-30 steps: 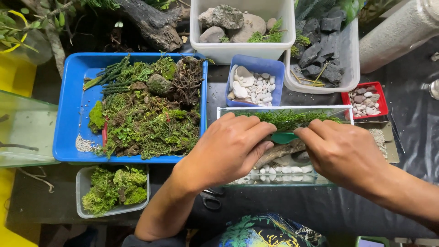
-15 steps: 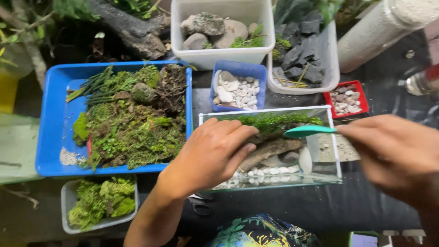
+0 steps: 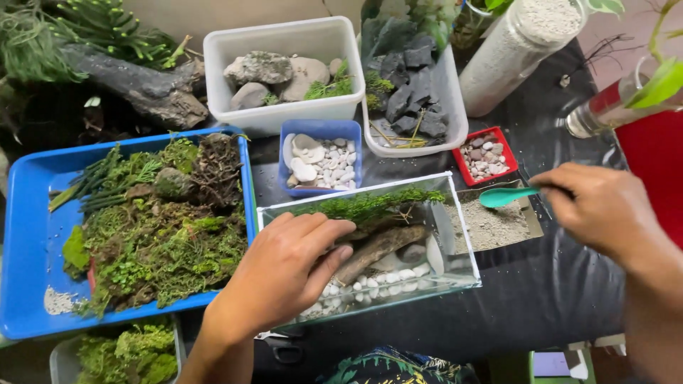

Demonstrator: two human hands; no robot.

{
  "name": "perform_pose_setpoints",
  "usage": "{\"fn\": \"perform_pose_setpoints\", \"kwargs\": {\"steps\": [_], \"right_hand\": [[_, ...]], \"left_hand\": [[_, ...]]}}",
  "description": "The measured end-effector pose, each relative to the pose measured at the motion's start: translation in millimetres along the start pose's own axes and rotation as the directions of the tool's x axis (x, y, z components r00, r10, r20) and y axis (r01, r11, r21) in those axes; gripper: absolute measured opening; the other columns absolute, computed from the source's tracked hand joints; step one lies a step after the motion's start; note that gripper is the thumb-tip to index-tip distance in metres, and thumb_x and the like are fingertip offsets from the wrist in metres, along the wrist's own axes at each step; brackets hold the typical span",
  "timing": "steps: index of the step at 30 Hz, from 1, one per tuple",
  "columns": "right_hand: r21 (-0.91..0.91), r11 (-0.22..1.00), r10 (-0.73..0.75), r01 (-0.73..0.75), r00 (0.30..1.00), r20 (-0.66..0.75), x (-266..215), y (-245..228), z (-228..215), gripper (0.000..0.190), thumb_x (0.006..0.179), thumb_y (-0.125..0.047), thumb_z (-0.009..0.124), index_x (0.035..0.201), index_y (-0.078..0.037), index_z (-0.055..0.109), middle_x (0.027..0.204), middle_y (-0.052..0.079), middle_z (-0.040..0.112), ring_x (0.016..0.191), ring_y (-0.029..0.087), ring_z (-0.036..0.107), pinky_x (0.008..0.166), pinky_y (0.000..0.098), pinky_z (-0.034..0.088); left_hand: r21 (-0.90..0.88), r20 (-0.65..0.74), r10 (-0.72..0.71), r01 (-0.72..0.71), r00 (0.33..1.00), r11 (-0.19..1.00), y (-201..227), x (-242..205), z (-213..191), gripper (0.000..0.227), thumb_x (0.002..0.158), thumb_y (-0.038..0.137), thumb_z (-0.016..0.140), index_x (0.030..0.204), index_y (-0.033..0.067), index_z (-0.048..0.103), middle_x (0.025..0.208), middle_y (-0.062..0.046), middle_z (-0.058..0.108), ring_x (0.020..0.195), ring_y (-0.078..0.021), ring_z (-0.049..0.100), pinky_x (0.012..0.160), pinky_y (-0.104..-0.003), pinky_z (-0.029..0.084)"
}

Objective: Building a miniature terrarium by arranging moss, stones, and sand inside a glass container.

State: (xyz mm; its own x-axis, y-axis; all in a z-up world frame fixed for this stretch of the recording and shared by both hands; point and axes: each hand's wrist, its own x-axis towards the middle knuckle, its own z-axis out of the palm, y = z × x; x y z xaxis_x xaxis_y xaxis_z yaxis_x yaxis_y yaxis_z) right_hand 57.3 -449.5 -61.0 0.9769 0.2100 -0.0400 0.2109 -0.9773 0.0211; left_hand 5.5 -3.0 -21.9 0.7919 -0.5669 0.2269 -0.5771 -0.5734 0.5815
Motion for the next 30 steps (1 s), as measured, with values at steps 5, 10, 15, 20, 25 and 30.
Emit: {"fn": "perform_pose_setpoints", "kwargs": {"steps": [5,10,15,20,25,30], "right_hand": [[-0.189,0.982,-0.028,0.017,0.998,-0.053,-15,-24,17,0.025,0.100,-0.020,0.057,0.113,-0.029,0.077,0.095,-0.011,0.080,0.070,0.005,0.075,0.038,0.0200,0.050],[-0.183,0.983,-0.030,0.004,0.989,-0.142,-19,-40,28,0.026,0.099,-0.014,0.059,0.112,-0.022,0.080,0.098,-0.005,0.080,0.081,0.012,0.077,0.050,0.0298,0.061],[-0.050,0.996,0.081,-0.073,0.982,0.172,-4,-43,31,0.023,0.098,-0.029,0.059,0.111,-0.026,0.078,0.107,-0.006,0.080,0.091,0.022,0.079,0.069,0.0439,0.065],[-0.032,0.972,0.226,-0.233,0.892,0.392,13,-50,18,0.026,0.100,-0.039,0.056,0.118,-0.033,0.074,0.095,-0.003,0.083,0.092,0.021,0.079,0.083,0.0417,0.061],[-0.072,0.992,0.126,-0.106,0.919,0.373,8,-35,35,0.040,0.090,-0.047,0.067,0.126,-0.030,0.069,0.114,-0.001,0.080,0.107,0.026,0.077,0.088,0.0491,0.063],[-0.312,0.935,-0.173,0.168,0.985,0.010,-9,-18,66,0.009,0.092,-0.035,0.066,0.094,-0.026,0.070,0.082,-0.008,0.067,0.080,0.020,0.072,0.056,0.0372,0.055]], "left_hand": [[-0.002,0.010,0.002,-0.002,1.000,1.000,0,3,0,0.026,0.102,0.023,0.059,0.119,0.0059,0.067,0.099,-0.010,0.072,0.086,-0.0305,0.066,0.072,-0.042,0.046],[-0.003,0.026,-0.012,0.012,1.000,1.000,1,3,0,0.028,0.101,0.023,0.060,0.120,0.0048,0.068,0.100,-0.010,0.073,0.087,-0.0297,0.067,0.073,-0.042,0.048],[0.005,0.017,-0.006,0.006,1.000,1.000,1,2,1,0.028,0.101,0.024,0.059,0.120,0.0049,0.067,0.101,-0.010,0.073,0.088,-0.0301,0.067,0.074,-0.043,0.047],[0.001,0.014,0.000,0.000,1.000,1.000,2,3,0,0.026,0.101,0.023,0.060,0.119,0.0048,0.067,0.099,-0.010,0.072,0.087,-0.0307,0.066,0.072,-0.043,0.046],[0.003,-0.008,0.002,-0.002,1.000,1.000,1,1,-2,0.024,0.102,0.022,0.059,0.118,0.0058,0.067,0.099,-0.010,0.072,0.085,-0.0310,0.066,0.072,-0.043,0.046],[0.006,-0.030,0.019,-0.019,0.999,1.000,1,0,-3,0.022,0.101,0.020,0.061,0.116,0.0048,0.067,0.095,-0.009,0.071,0.082,-0.0296,0.065,0.071,-0.043,0.045]]}}
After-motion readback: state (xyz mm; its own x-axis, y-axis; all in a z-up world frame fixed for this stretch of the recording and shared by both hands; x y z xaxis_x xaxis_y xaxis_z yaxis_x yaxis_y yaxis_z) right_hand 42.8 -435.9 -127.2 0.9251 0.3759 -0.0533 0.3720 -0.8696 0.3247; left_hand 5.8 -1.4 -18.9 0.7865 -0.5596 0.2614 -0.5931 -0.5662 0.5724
